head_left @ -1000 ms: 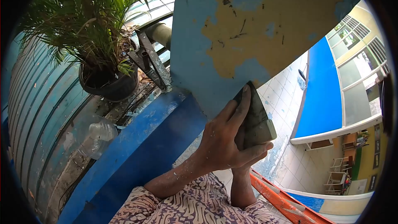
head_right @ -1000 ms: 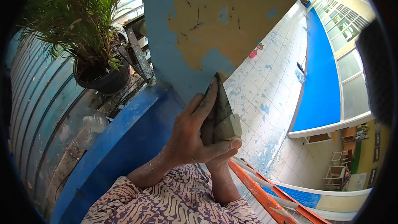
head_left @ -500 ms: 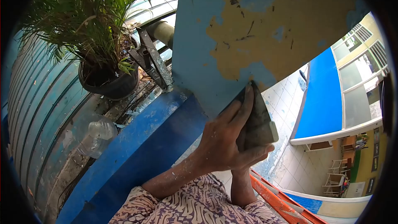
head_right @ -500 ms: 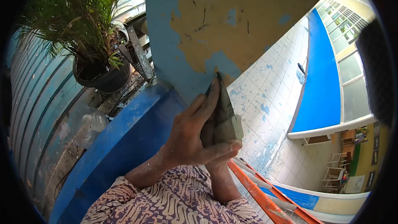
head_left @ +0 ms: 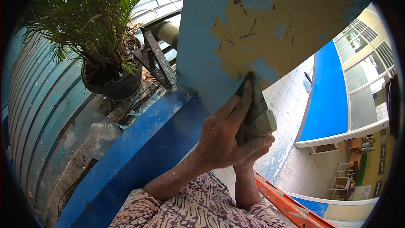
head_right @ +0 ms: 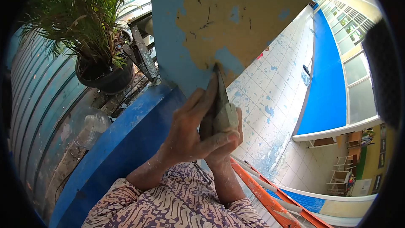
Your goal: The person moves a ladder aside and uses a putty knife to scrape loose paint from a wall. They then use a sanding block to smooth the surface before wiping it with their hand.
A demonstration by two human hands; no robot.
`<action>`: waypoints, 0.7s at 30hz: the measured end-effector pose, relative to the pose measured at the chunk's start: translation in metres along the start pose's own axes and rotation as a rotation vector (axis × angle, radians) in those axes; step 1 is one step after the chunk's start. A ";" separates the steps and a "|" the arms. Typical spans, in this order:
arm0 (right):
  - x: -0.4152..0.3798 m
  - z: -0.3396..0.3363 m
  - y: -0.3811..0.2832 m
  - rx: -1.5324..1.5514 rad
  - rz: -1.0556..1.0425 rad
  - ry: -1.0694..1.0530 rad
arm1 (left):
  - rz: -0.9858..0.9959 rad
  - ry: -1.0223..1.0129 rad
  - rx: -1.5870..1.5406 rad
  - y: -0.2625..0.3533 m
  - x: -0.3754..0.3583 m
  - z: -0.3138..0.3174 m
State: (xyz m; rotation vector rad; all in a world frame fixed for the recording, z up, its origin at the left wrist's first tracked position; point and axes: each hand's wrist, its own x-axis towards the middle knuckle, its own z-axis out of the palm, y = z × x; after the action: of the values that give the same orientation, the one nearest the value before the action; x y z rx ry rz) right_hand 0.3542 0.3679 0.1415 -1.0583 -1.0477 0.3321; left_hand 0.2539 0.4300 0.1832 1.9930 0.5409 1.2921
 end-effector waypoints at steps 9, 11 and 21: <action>0.011 0.004 -0.016 -0.764 -0.111 -0.160 | -0.043 -0.030 -0.001 0.002 0.004 -0.006; -0.008 0.009 -0.008 -0.217 0.042 0.002 | 0.019 0.004 0.025 -0.005 -0.015 0.016; -0.019 -0.012 -0.004 0.122 0.137 -0.026 | 0.016 -0.008 0.010 -0.003 -0.025 0.023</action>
State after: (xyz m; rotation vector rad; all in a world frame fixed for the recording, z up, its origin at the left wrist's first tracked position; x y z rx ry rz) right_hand 0.3541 0.3462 0.1337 -1.0200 -0.9673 0.5156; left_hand 0.2647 0.4074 0.1595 2.0133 0.5290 1.2933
